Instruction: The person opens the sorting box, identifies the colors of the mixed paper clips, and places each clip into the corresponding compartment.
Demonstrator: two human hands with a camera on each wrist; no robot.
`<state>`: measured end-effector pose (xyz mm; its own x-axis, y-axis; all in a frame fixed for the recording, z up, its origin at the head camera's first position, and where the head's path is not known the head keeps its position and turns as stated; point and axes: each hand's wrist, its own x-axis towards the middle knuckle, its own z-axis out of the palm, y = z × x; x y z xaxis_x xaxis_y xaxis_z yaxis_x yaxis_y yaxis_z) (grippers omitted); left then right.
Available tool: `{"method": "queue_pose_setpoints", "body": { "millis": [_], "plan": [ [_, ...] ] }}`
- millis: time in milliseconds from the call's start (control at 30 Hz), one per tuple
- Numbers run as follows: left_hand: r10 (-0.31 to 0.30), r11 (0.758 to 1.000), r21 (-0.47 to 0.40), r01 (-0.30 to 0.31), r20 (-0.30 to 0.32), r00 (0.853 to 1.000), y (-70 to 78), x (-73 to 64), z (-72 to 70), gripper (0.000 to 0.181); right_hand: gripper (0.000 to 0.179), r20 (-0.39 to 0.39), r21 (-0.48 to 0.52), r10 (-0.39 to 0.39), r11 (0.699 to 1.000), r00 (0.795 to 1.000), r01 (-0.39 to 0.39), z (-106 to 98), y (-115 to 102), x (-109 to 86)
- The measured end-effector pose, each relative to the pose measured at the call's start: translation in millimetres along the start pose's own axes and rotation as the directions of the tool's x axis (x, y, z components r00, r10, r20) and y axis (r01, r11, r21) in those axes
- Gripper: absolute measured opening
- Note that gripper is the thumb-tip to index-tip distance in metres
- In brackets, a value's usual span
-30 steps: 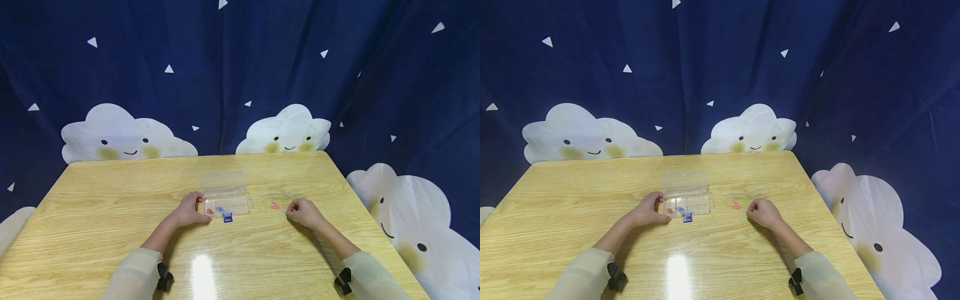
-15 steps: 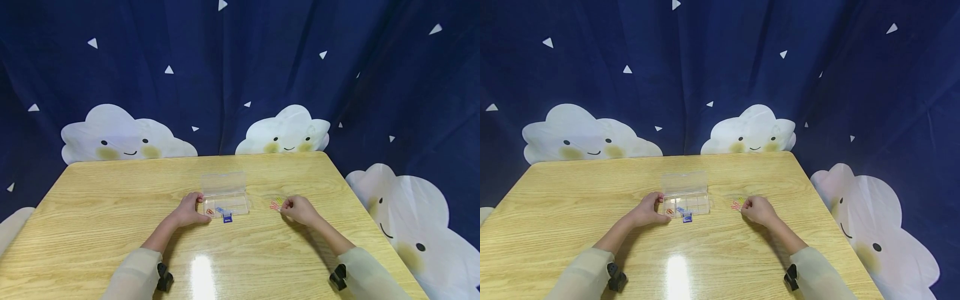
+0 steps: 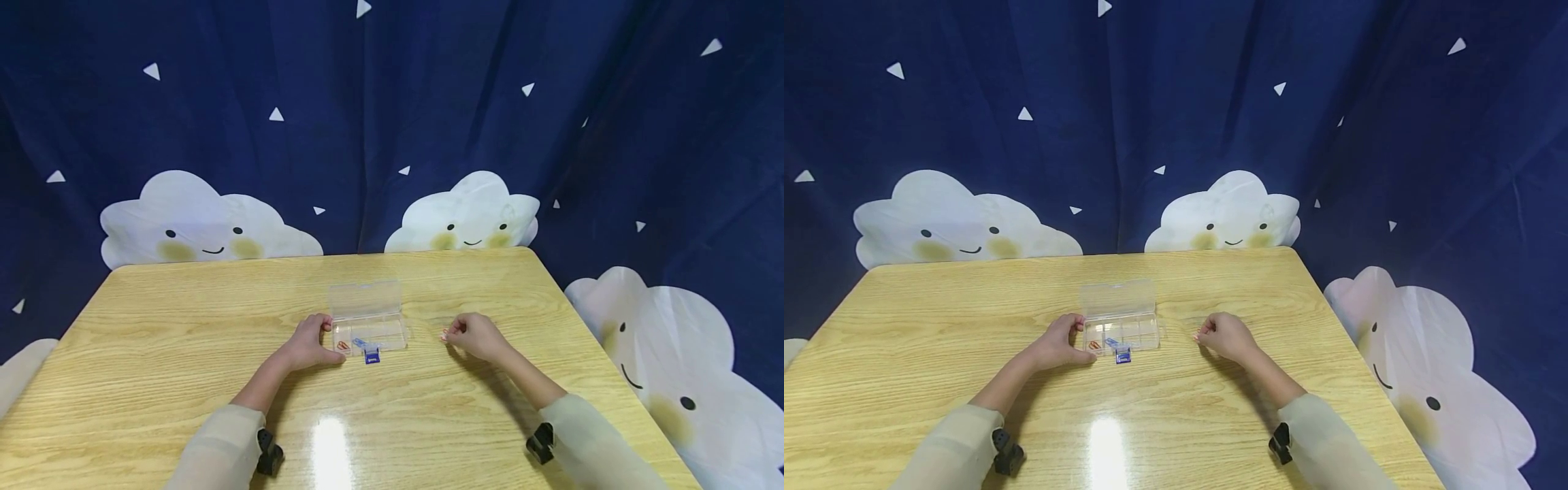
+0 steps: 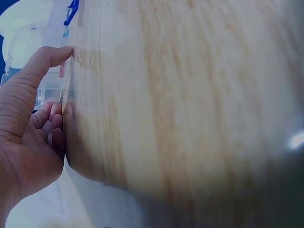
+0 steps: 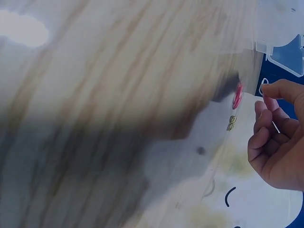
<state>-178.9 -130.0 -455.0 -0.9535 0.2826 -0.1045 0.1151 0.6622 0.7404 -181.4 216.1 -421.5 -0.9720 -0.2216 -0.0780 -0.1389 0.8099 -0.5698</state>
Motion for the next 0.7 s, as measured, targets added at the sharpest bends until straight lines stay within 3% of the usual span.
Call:
{"method": "queue_pose_setpoints", "body": {
  "millis": [333, 700],
  "plan": [
    [0.002, 1.0, 0.025, -0.002, -0.011, 1.0, -1.9, 3.3, 1.8, 0.066, 0.009, 0.028, 0.046, -0.003, 0.999, 1.0, 0.002, 3.0, -14.1, 5.2],
    [0.002, 1.0, 0.023, -0.001, -0.011, 1.0, -0.1, 2.5, 1.2, 0.065, 0.008, 0.038, 0.083, -0.085, 0.993, 0.996, 0.082, 12.6, -33.4, 9.8]
  ]
}}
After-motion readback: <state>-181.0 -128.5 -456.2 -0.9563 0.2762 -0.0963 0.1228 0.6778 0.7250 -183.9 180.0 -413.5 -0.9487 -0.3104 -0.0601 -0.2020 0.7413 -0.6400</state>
